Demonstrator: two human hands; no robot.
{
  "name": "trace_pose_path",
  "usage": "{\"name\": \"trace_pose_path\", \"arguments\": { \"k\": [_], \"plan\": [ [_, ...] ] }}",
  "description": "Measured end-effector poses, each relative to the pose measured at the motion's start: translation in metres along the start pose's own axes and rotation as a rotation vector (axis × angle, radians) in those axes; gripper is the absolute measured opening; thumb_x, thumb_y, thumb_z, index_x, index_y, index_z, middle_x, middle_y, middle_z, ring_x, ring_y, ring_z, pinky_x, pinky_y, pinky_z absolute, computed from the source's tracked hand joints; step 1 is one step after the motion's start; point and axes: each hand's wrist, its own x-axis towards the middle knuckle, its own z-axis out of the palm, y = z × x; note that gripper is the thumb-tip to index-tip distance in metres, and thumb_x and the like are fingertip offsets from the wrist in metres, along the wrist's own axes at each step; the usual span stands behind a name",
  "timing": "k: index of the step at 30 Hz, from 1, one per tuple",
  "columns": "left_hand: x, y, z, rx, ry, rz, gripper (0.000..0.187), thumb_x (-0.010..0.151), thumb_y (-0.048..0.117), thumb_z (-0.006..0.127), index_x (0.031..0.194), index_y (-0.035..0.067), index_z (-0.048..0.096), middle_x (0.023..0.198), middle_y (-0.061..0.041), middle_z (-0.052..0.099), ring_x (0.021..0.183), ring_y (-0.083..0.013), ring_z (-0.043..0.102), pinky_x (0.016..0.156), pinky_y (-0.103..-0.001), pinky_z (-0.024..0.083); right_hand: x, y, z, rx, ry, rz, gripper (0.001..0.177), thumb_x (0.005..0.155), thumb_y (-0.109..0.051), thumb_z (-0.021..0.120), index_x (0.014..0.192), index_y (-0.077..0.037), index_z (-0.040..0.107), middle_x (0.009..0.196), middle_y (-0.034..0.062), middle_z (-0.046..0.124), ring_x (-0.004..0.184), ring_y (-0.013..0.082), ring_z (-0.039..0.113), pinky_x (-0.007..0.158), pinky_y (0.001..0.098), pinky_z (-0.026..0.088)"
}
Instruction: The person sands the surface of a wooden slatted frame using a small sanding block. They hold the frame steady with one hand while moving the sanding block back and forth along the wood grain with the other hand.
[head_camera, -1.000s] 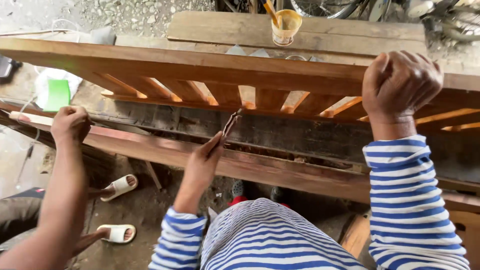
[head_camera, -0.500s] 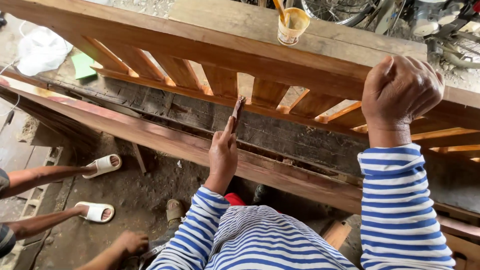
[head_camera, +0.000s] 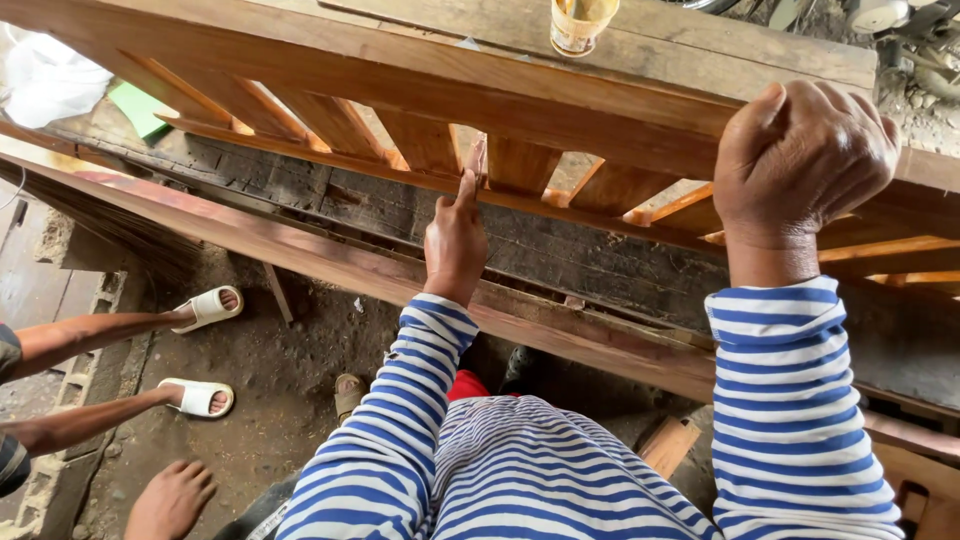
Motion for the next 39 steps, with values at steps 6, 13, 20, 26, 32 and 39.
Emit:
{"name": "trace_pose_path", "arguments": {
  "k": [6,13,20,26,32,39],
  "plan": [
    [-0.011,0.012,-0.008,-0.014,-0.026,0.008,0.063,0.1,0.009,0.052,0.156,0.026,0.032,0.098,-0.023,0.057,0.062,-0.0496,0.061,0.052,-0.062,0.05,0.0,-0.002,0.001,-0.048,-0.013,0.027,0.049,0.116,-0.029,0.048,0.068,-0.017,0.045,0.061,0.0014,0.043,0.056,0.0248,0.047,0.062,0.0379,0.035],
    [-0.026,0.032,-0.032,-0.026,-0.065,0.002,0.083,0.096,0.006,0.05,0.161,0.045,0.015,0.085,-0.018,0.055,0.059,-0.0416,0.059,0.056,-0.055,0.049,-0.003,0.006,0.006,-0.071,-0.06,0.045,0.045,0.11,-0.027,0.057,0.068,-0.018,0.044,0.062,0.0,0.043,0.055,0.0241,0.045,0.061,0.0381,0.033],
    [0.022,0.05,-0.026,0.037,-0.136,-0.095,0.055,0.094,0.009,0.034,0.147,0.017,0.045,0.103,-0.029,0.061,0.087,-0.0546,0.065,0.077,-0.065,0.049,-0.005,0.006,0.003,-0.005,-0.06,0.038,0.039,0.098,-0.019,0.064,0.068,-0.015,0.04,0.061,0.0041,0.037,0.057,0.0268,0.042,0.064,0.0394,0.037],
    [-0.02,0.04,-0.034,-0.092,-0.107,-0.011,0.076,0.098,0.007,0.046,0.163,0.034,0.019,0.086,-0.024,0.06,0.069,-0.0452,0.06,0.071,-0.057,0.048,-0.001,0.003,0.008,-0.051,-0.021,0.045,0.043,0.108,-0.024,0.056,0.068,-0.016,0.044,0.062,0.0017,0.045,0.056,0.0261,0.047,0.063,0.0387,0.037],
    [-0.009,0.017,-0.027,0.086,-0.152,0.089,0.071,0.104,0.005,0.046,0.164,0.028,0.016,0.087,-0.015,0.053,0.05,-0.0188,0.05,0.042,-0.031,0.047,-0.003,0.008,0.006,0.007,-0.046,0.014,0.044,0.11,-0.021,0.059,0.069,-0.016,0.045,0.063,0.0002,0.04,0.056,0.0205,0.042,0.065,0.0367,0.037],
    [0.02,0.02,-0.003,0.181,-0.118,0.035,0.065,0.092,0.001,0.04,0.155,0.014,0.033,0.114,-0.03,0.056,0.08,-0.0521,0.066,0.068,-0.062,0.052,-0.001,0.005,0.002,0.001,-0.051,0.019,0.041,0.106,-0.019,0.062,0.071,-0.013,0.043,0.065,0.0038,0.044,0.059,0.0268,0.045,0.065,0.0402,0.037]
  ]
}}
